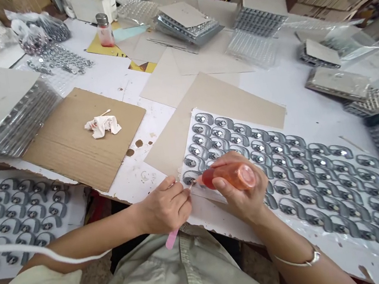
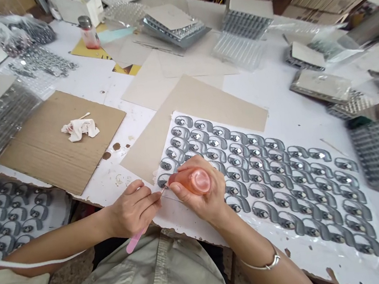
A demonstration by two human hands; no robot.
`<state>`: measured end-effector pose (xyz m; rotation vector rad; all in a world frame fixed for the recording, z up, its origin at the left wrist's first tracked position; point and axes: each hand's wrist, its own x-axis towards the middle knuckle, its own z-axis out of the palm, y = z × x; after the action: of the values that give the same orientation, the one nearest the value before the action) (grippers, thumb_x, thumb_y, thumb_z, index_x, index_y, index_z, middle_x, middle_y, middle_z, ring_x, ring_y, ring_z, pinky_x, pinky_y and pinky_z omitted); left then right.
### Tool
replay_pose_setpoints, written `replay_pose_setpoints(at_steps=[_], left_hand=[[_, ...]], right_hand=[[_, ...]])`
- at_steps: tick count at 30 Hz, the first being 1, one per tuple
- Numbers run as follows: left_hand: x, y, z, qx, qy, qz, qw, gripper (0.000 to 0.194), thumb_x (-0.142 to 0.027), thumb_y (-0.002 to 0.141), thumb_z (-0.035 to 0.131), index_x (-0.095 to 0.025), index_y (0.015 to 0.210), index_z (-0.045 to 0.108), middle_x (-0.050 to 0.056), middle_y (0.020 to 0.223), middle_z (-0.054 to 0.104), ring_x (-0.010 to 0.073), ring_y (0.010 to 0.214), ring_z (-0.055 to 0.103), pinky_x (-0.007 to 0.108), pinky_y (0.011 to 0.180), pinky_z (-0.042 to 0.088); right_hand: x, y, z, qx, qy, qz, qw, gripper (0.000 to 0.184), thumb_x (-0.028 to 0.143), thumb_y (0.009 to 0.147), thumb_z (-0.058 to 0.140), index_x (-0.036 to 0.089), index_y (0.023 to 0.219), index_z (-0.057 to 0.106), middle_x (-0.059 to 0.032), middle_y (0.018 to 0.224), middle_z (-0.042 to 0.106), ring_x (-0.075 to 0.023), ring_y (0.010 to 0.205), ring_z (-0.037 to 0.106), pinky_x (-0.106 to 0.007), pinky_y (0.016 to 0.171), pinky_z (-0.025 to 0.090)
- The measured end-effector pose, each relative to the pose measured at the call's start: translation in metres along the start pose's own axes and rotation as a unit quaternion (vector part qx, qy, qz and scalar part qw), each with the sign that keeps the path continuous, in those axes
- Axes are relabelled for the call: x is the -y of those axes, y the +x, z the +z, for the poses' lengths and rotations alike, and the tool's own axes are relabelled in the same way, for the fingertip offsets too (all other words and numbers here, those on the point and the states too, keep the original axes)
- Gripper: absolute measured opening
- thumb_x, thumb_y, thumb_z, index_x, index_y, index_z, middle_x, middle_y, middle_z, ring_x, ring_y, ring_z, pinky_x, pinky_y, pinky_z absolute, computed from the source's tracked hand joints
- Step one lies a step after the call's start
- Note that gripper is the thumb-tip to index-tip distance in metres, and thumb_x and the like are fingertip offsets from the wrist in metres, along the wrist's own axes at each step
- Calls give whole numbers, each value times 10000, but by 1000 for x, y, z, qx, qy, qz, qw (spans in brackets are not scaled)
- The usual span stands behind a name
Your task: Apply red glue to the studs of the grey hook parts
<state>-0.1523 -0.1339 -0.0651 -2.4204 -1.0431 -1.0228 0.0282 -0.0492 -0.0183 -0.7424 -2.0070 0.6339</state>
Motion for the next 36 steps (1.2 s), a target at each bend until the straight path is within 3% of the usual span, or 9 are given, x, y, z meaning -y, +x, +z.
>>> replay_pose_setpoints(at_steps=[13,19,36], left_hand=[[0,0,-1,-4,-14,-2,1000,142,-118,821,507,-125,696,574,120,832,681,178,667,522,392,789,454],[0,0,0,-3,-7,-6,1000,110,-117,804,537,-125,702,577,114,838,681,178,672,520,396,794,453],[-1,-2,1,-1,-21,-17,1000,142,-126,834,503,-125,719,586,122,857,686,184,702,524,394,782,459]], right_hand=[[3,2,3,18,-6,-58,998,147,263,830,663,185,934,596,-30,739,628,-156,640,575,-303,566,474],[5,3,5,23,-26,-91,995,39,213,844,638,196,833,605,-26,733,643,-149,645,571,-296,565,476],[3,1,6,6,-21,-90,996,51,217,834,641,207,848,593,-20,742,647,-161,648,576,-314,576,481]])
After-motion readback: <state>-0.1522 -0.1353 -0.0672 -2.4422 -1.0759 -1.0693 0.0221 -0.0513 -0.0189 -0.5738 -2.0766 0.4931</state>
